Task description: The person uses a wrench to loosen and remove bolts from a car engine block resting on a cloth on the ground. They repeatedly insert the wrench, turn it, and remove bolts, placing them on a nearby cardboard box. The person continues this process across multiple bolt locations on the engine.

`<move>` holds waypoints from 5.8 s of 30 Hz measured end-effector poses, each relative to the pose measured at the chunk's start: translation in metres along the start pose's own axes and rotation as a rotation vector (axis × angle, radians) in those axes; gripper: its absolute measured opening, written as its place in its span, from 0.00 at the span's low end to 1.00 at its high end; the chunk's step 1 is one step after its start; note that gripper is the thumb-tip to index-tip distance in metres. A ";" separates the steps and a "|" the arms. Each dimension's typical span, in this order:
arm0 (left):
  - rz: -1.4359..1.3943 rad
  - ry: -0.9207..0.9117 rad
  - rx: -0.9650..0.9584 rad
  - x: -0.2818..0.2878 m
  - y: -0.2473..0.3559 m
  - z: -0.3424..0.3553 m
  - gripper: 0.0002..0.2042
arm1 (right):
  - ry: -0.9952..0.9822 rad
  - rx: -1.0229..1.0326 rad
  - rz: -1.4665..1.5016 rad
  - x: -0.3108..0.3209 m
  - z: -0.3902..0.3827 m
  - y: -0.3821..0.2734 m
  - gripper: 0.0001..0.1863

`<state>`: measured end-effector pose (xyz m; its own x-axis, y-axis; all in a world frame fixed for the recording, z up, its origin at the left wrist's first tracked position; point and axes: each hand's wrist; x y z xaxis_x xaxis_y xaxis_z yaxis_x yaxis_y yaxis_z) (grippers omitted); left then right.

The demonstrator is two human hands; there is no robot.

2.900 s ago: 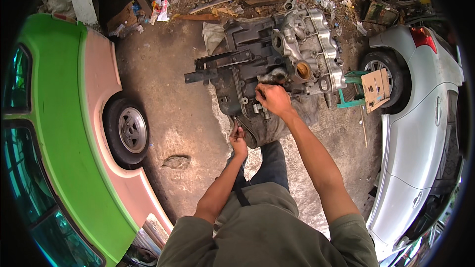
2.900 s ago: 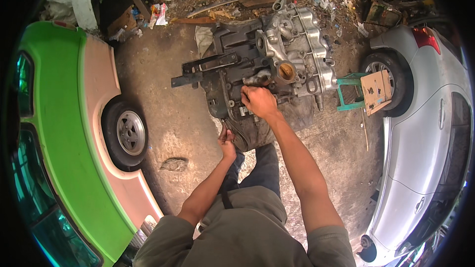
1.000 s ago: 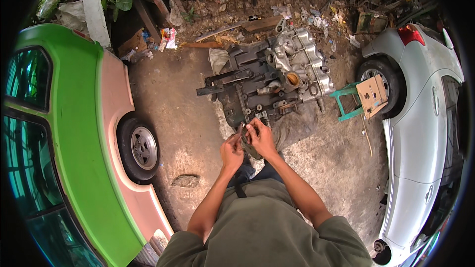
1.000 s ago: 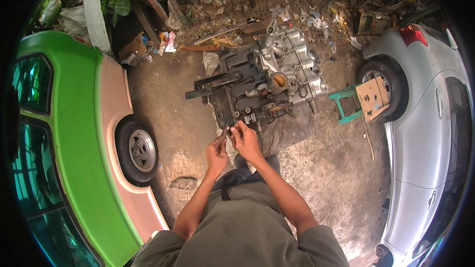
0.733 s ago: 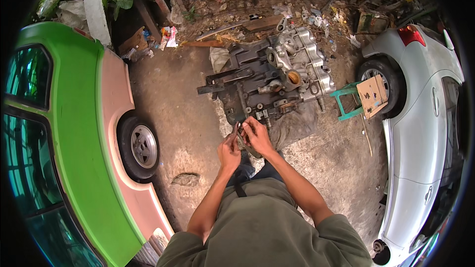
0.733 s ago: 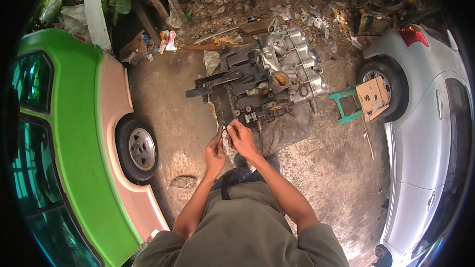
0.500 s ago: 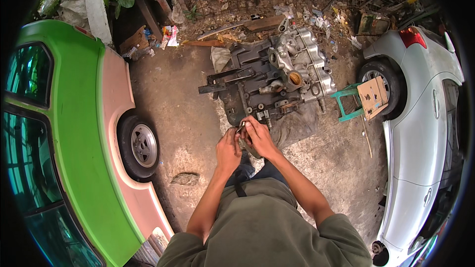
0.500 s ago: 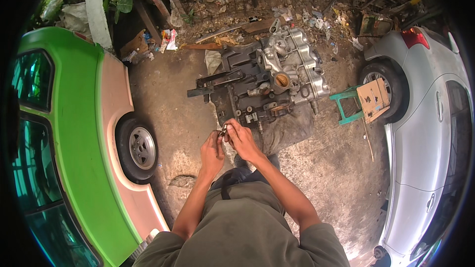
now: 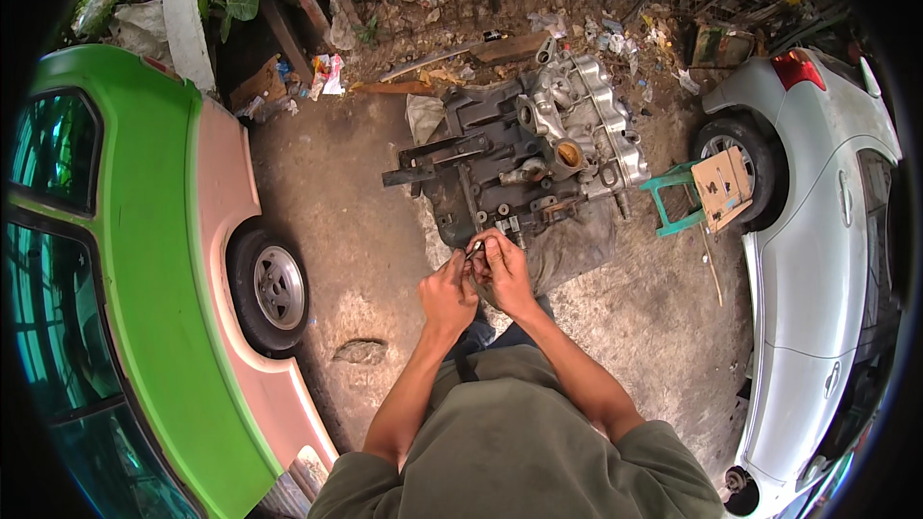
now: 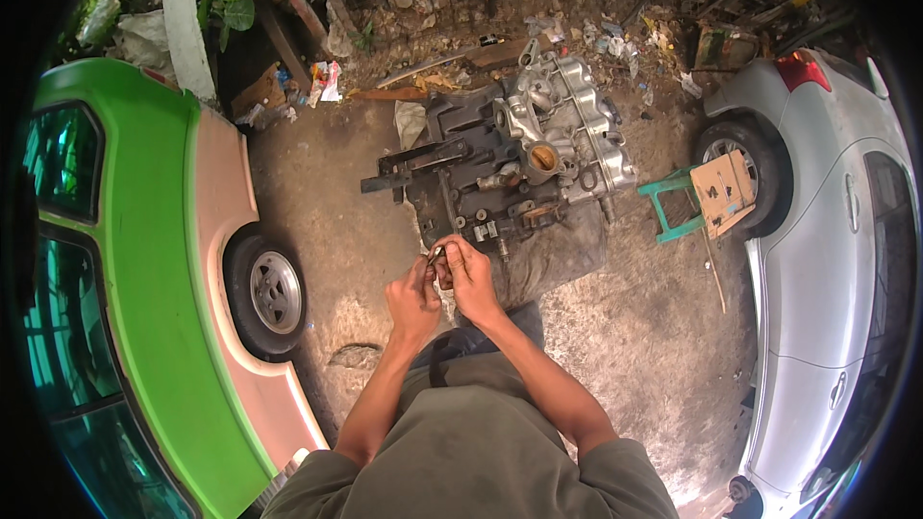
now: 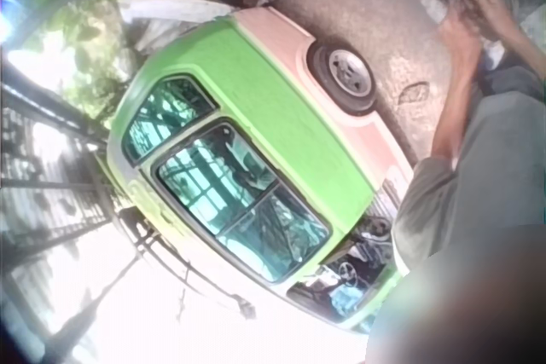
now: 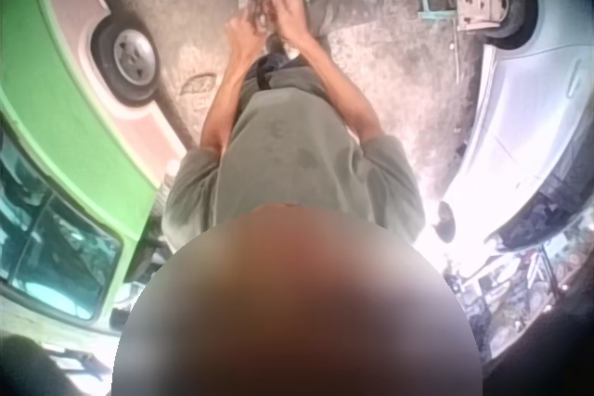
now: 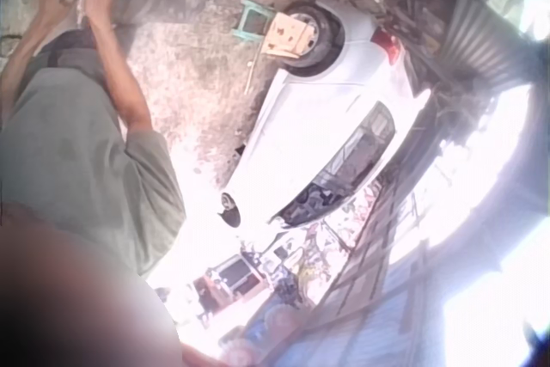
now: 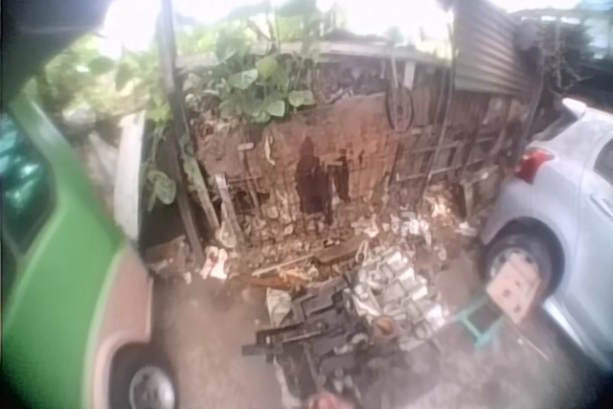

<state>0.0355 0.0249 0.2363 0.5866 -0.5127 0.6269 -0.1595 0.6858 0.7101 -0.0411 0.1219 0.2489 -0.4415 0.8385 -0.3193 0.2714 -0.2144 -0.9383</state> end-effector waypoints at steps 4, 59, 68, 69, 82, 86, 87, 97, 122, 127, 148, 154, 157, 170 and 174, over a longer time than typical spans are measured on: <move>-0.066 0.066 0.031 -0.002 0.001 0.005 0.04 | -0.044 -0.067 0.104 0.007 0.004 0.001 0.14; -0.732 -0.144 1.318 -0.152 -0.129 -0.007 0.05 | -0.511 0.547 -1.610 0.123 0.145 0.048 0.15; -0.733 0.210 1.132 -0.183 -0.126 -0.042 0.05 | -0.548 0.522 -1.591 0.123 0.145 0.046 0.15; -0.760 0.226 1.128 -0.184 -0.125 -0.042 0.07 | -0.548 0.523 -1.581 0.123 0.145 0.045 0.15; -0.819 -0.287 1.386 -0.129 -0.112 -0.001 0.12 | -0.537 0.407 -1.507 0.122 0.146 0.035 0.16; -0.879 -0.301 1.328 -0.138 -0.126 0.000 0.07 | -0.653 0.342 -1.543 0.129 0.148 0.021 0.16; -0.838 -0.304 1.325 -0.141 -0.129 -0.001 0.05 | -0.686 0.372 -1.566 0.133 0.148 0.017 0.16; -0.906 0.008 1.279 -0.159 -0.125 -0.021 0.07 | -0.833 0.598 -1.620 0.150 0.154 0.027 0.16; -1.022 -0.108 1.228 -0.141 -0.121 -0.012 0.04 | -0.786 0.620 -1.554 0.156 0.155 0.031 0.16; -0.943 -0.264 1.341 -0.138 -0.125 -0.007 0.03 | -0.761 0.616 -1.545 0.155 0.153 0.031 0.15; -1.026 -0.249 1.485 -0.137 -0.127 -0.008 0.11 | -0.740 0.621 -1.525 0.156 0.153 0.033 0.12; -1.014 -0.271 1.495 -0.156 -0.137 -0.008 0.08 | -0.759 0.618 -1.534 0.155 0.153 0.031 0.13; -1.044 -0.236 1.437 -0.156 -0.138 -0.011 0.04 | -0.740 0.637 -1.510 0.155 0.153 0.031 0.13; -1.130 -0.145 1.277 -0.147 -0.127 -0.019 0.03 | -0.755 0.568 -1.563 0.154 0.153 0.029 0.16; -1.012 -0.235 1.354 -0.137 -0.124 -0.011 0.04 | -0.750 0.579 -1.558 0.154 0.152 0.030 0.16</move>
<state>-0.0163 0.0155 0.0587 0.7687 -0.5801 -0.2695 -0.4081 -0.7692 0.4917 -0.2312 0.1687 0.1511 -0.2646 0.0786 0.9611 -0.9423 0.1907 -0.2750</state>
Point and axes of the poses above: each hand's wrist, its own z-axis towards the middle knuckle, its own x-axis out of the back of the hand, y = z × x, and after that the axes turned 6 degrees about y, right-handed
